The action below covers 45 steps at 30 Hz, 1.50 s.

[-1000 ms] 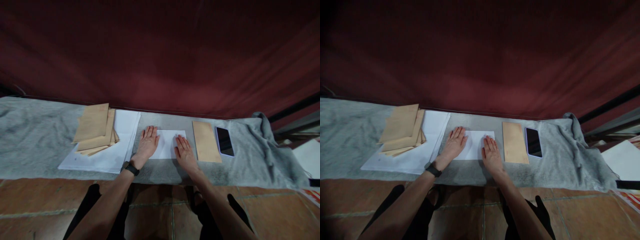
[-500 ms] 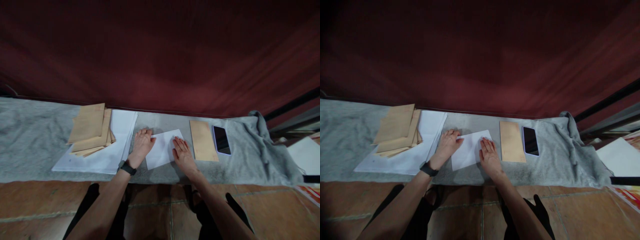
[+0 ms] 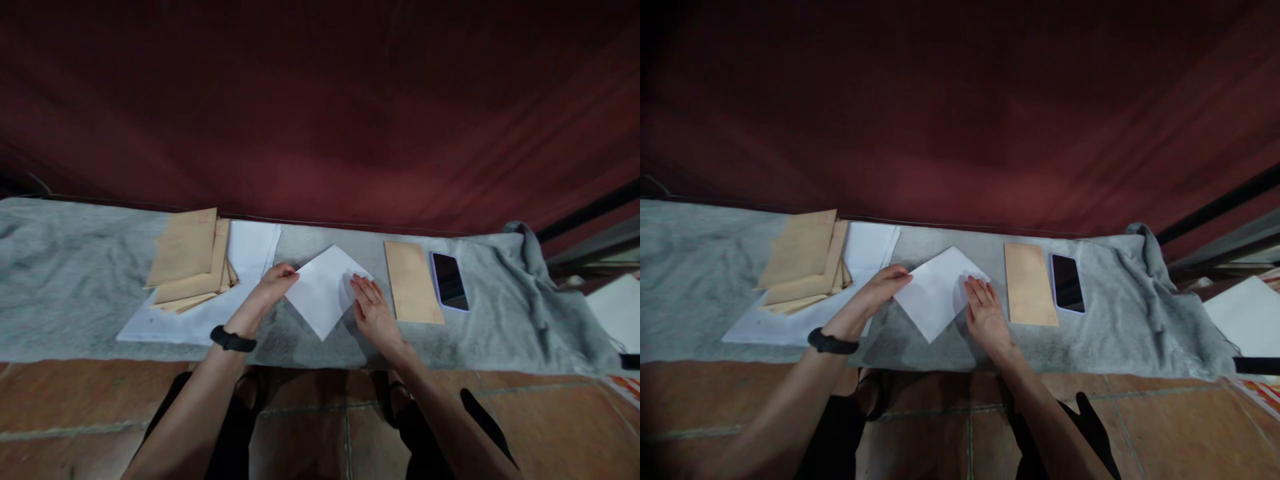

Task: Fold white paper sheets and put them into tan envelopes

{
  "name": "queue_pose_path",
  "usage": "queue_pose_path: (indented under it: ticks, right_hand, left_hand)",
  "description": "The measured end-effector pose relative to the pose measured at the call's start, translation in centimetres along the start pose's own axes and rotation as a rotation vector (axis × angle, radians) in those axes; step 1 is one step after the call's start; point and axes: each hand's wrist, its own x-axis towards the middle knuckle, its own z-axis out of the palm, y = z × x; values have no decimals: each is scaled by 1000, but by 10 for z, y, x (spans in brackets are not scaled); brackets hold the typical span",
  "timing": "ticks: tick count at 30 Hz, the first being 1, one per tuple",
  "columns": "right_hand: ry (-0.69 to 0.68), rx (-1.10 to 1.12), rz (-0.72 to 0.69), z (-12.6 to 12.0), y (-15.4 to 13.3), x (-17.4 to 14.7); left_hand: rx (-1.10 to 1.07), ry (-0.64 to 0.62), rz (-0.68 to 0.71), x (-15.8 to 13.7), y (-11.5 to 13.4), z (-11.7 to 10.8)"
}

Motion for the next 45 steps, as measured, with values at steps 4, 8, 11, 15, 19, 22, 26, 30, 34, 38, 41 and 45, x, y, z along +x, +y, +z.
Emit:
queue_pose_path:
  ticks: [4,8,11,15,19,22,26,30,34,38,41,45]
  right_hand:
    - [-44,31,-60,-4,-6,2]
    - [-78,56,-96,-8,-11,2]
    - [-69,98,-60,-11,-11,3]
    - [-38,234,62,-15,-10,6]
    - [78,350,191,-13,-7,7]
    - [140,359,305,-10,-4,6]
    - [125,371,430,-11,0,4]
    - [129,371,480,-15,4,6]
    - [157,348,493,-14,6,7]
    - [167,242,473,-12,7,7]
    - [167,139,445,-10,6,6]
    - [160,48,417,-9,4,6]
  left_hand:
    - [-357,-29,-214,-7,4,-1]
    - [-509,-139,-304,-10,7,0]
    - [-506,-193,-284,-12,7,0]
    - [-466,-161,-189,-9,5,-1]
    - [-388,-122,-44,-3,2,2]
    - [-299,-148,76,0,0,9]
    - [-259,-155,155,7,-4,26]
    - [-105,-104,183,13,-8,37]
    - [-66,-97,185,14,-9,40]
    - [1,-90,175,13,-10,42]
    - [64,-69,168,11,-10,43]
    - [153,-41,173,6,-5,43]
